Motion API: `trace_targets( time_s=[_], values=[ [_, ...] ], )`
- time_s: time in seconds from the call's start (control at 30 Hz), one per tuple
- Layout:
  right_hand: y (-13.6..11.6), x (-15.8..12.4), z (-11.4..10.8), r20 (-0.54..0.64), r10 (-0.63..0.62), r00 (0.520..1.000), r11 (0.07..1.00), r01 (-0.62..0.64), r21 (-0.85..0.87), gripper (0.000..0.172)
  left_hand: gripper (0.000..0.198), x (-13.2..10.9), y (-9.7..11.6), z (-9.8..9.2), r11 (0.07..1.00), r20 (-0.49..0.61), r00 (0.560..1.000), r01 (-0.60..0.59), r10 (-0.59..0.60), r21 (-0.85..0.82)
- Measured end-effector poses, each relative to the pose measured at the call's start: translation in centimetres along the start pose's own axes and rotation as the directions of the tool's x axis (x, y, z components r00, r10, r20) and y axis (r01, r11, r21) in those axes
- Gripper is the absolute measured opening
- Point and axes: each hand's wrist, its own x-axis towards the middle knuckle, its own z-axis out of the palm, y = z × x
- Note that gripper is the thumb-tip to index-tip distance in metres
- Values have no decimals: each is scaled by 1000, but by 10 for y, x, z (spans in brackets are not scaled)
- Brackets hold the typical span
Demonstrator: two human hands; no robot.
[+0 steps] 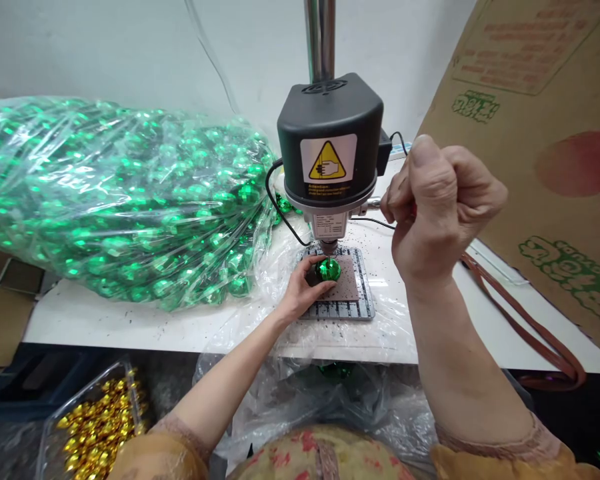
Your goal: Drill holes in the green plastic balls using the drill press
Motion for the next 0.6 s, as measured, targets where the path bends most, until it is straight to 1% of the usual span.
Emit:
trace_targets(
  time_s=[0.07,0.2,0.23,0.3,0.43,0.53,0.6],
  values=[
    [3,-1,-1,8,-9,1000,999,9,-42,49,58,1,-1,0,1000,22,1000,9,-8,-25],
    [5,-3,-3,36,4,999,974,4,-225,51,58,1,0,2,999,43,999,14,-13,-44],
    [4,-3,-3,37,8,999,974,1,-227,51,57,0,0,2,999,50,999,9,-8,-35],
    [1,-2,-2,20,16,1000,989,-13,-145,52,56,-1,2,3,1000,61,998,3,-2,-23],
    [-2,1,0,-1,41,999,999,-41,14,51,55,-2,4,3,998,72,997,18,-14,-58],
    [-1,1,0,-10,30,999,997,-30,68,49,55,-2,4,3,999,88,996,-3,6,-38],
    [-2,1,0,-13,33,999,998,-33,52,50,54,-2,3,2,1000,93,995,-21,22,-11]
  ],
)
